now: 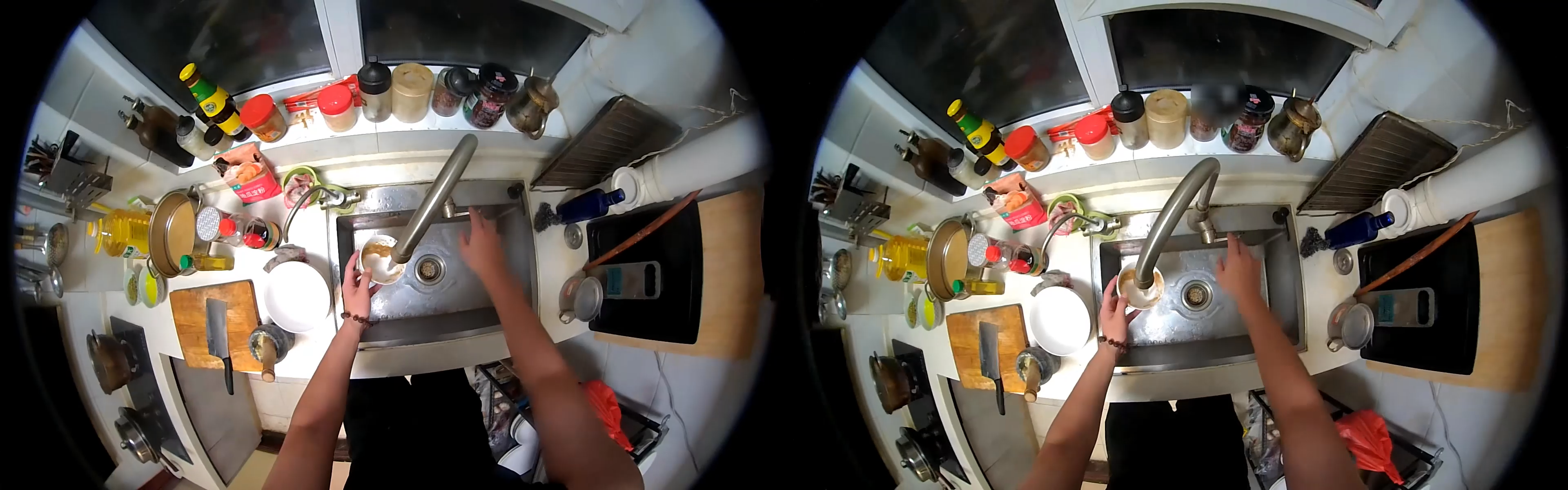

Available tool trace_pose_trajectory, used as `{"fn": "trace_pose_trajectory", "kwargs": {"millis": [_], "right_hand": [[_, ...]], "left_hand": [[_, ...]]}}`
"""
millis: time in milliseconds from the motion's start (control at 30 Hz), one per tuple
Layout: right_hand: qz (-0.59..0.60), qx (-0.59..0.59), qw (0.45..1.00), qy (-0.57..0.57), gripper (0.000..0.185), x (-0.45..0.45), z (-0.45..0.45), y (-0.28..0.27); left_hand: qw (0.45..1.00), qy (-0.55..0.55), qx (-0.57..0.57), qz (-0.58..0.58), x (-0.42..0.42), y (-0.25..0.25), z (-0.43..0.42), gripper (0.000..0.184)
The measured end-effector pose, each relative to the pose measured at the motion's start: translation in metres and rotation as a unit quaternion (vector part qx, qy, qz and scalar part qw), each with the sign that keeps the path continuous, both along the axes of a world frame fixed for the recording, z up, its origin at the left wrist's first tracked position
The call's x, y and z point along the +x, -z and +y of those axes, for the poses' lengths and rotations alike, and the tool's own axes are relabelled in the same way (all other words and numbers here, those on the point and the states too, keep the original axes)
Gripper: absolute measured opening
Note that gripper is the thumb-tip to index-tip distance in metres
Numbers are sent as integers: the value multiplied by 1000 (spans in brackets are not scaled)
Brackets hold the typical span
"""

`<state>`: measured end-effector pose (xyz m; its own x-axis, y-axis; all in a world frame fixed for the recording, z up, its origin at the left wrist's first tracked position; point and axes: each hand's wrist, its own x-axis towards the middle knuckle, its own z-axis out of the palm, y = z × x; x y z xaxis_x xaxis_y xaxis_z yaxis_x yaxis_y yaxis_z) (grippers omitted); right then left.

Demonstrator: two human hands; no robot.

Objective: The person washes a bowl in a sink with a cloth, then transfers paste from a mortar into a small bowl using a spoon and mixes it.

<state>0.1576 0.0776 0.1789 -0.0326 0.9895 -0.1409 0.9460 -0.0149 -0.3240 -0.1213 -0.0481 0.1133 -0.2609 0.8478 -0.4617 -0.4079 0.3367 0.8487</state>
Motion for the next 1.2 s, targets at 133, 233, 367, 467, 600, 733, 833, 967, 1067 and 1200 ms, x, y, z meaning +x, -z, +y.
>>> {"fn": "trace_pose_trajectory", "kwargs": {"millis": [133,233,367,467,600,733,833,967,1067,1200], "right_hand": [[260,-41,964,41,54,-24,-52,29],[288,-58,955,-35,52,-48,-83,49],[339,-102,935,16,50,-75,-98,54],[249,3,967,-43,48,-75,-97,58],[194,-86,937,-278,47,-85,-81,39],[199,-99,901,-374,40,-96,-76,46],[148,-141,926,-319,35,-102,-72,74],[333,-160,918,-140,29,-131,-80,89],[248,-135,947,-153,26,-121,-73,78],[114,-23,971,-207,17,-97,-77,104]], "left_hand": [[999,22,-28,22,5,13,-2,52],[999,33,-37,0,13,26,-4,53],[996,42,-63,-46,19,44,-8,54],[995,45,-83,-38,25,46,-11,54],[991,88,-90,51,26,50,-8,57],[983,93,-55,146,20,52,6,50],[935,166,-87,302,10,61,19,53],[886,183,-108,412,13,53,39,55],[876,228,-121,407,13,40,54,52],[840,302,-122,433,24,103,62,55]]}}
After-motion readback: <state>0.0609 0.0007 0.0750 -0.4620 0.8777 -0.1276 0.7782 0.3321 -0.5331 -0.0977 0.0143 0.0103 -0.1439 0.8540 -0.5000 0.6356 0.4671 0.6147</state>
